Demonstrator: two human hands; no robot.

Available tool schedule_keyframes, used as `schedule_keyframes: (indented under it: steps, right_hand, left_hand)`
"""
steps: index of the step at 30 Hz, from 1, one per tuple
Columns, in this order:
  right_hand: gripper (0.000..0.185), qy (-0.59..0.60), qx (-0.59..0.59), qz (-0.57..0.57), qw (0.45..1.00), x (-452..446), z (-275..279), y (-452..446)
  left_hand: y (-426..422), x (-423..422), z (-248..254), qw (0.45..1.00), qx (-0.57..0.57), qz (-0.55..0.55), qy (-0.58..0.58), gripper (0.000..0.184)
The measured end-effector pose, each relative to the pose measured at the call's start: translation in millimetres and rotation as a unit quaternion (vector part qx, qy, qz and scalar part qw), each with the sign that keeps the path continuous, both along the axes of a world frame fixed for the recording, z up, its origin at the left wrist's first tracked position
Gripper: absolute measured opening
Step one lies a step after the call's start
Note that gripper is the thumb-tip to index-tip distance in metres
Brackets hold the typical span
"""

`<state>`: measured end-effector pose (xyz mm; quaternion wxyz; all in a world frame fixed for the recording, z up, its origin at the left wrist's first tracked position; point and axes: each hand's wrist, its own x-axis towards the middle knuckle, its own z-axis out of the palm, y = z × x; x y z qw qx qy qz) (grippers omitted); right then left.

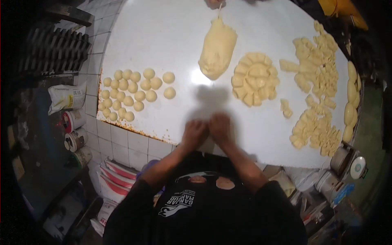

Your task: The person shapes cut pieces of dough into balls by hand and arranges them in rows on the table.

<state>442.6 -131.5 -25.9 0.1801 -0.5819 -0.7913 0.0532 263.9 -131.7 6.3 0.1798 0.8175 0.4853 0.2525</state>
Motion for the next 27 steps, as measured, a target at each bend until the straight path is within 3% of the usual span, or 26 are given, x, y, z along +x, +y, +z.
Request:
schedule_keyframes:
  steps: [1,2,3,4,5,6,8,9,10,11,12,13,14,15,16,17,18,19,20,21,22,23,25,26,27]
  right_hand:
    - [0.019,0.043,-0.12,0.108,0.986,24.4,15.1,-12.9]
    - [0.019,0.04,-0.104,0.116,0.987,45.6,29.0,11.4]
    - [0.018,0.041,-0.242,0.128,0.961,63.5,51.6,32.5]
    - [0.017,0.041,-0.384,0.134,0.913,70.1,64.6,44.1]
    - [0.017,-0.042,-0.246,0.15,0.957,59.9,61.7,58.4]
    - [0.016,0.063,-0.099,0.081,0.99,46.6,45.4,69.0]
    - [0.018,0.123,-0.084,-0.039,0.988,10.4,33.7,55.6]
    - [0.018,0.127,-0.086,-0.028,0.988,18.5,28.9,38.2]
    - [0.021,0.137,-0.053,0.084,0.986,41.1,24.8,10.1]
    - [0.023,0.146,-0.015,0.194,0.97,63.0,20.3,2.5]
    - [0.025,0.09,-0.181,0.161,0.966,68.5,25.8,27.1]
    - [0.027,0.002,-0.331,0.122,0.936,73.5,32.6,52.8]
    - [0.028,-0.046,-0.24,0.103,0.964,64.3,49.3,56.5]
    - [0.028,-0.05,-0.248,0.114,0.961,52.5,47.7,48.9]
    - [0.029,0.029,-0.163,0.056,0.985,34.5,43.6,52.4]
    - [0.03,0.109,-0.076,-0.004,0.991,21.3,40.5,55.5]
    - [0.03,0.064,-0.116,0.047,0.99,30.1,20.3,32.0]
    - [0.032,0.097,-0.084,0.083,0.988,45.5,33.0,11.1]
    - [0.034,0.127,-0.053,0.122,0.983,54.6,42.1,3.8]
    - [0.034,0.117,-0.05,0.129,0.983,52.2,48.1,18.4]
    - [0.037,0.131,-0.133,0.047,0.981,48.4,60.0,28.3]
    - [0.041,0.14,-0.218,-0.041,0.965,44.8,78.4,34.6]
    - [0.042,0.207,-0.338,-0.075,0.915,-9.9,138.7,101.1]
    - [0.046,0.221,-0.265,-0.062,0.937,-44.5,154.5,123.5]
    - [0.045,0.326,-0.231,-0.045,0.916,-66.3,136.7,138.8]
  left_hand:
    - [3.2,-23.7,-8.7,1.0,0.016,0.005,0.0,0.034]
    - [10.2,-64.4,-19.9,0.995,-0.062,-0.077,0.007,0.031]
    - [8.5,-85.3,-26.3,0.976,-0.15,-0.156,0.014,0.027]
    - [32.5,-79.1,2.5,0.998,-0.015,-0.058,0.026,0.023]
    - [64.9,-55.5,15.9,0.999,0.036,-0.003,0.011,0.022]
    - [76.3,-25.7,19.5,0.995,0.084,0.053,-0.002,0.02]
    - [44.9,13.9,-3.7,0.994,-0.029,0.093,0.038,0.02]
    - [20.6,14.8,15.6,0.994,0.017,0.074,-0.077,0.017]
    - [11.5,-0.9,16.6,0.994,0.018,0.086,-0.071,0.017]
    - [3.9,-29.9,9.1,0.996,-0.011,0.029,-0.087,0.015]
    - [-0.6,-54.3,-1.2,0.993,-0.039,-0.027,-0.106,0.016]
    - [6.7,-75.4,-14.6,0.996,-0.061,-0.05,-0.037,0.014]
    - [23.0,-71.3,-4.1,0.997,-0.035,-0.009,0.072,0.012]
    - [33.5,-47.5,0.5,0.996,-0.022,0.076,0.031,0.016]
    - [48.1,-26.0,1.1,0.987,0.004,0.162,-0.007,0.022]
    - [35.8,-11.6,-5.7,0.993,-0.009,0.12,0.01,0.022]
    - [17.9,-3.3,-8.5,0.997,-0.017,0.074,0.026,0.021]
    - [1.6,-5.1,7.6,0.995,-0.01,0.08,-0.053,0.022]
    - [-2.5,-24.2,5.0,0.994,-0.004,0.087,-0.062,0.022]
    - [-9.5,-51.4,-5.5,0.999,0.004,0.034,-0.035,0.023]
    - [-15.8,-69.6,-13.2,1.0,0.006,-0.025,-0.01,0.025]
    - [-3.5,-79.0,-4.1,1.0,-0.004,-0.024,0.016,0.027]
    - [9.6,-59.0,9.7,0.998,-0.026,0.048,-0.016,0.028]
    - [17.9,-54.4,12.4,0.992,-0.039,0.116,-0.032,0.029]
    - [7.1,-57.2,15.9,0.996,-0.046,0.067,-0.037,0.03]
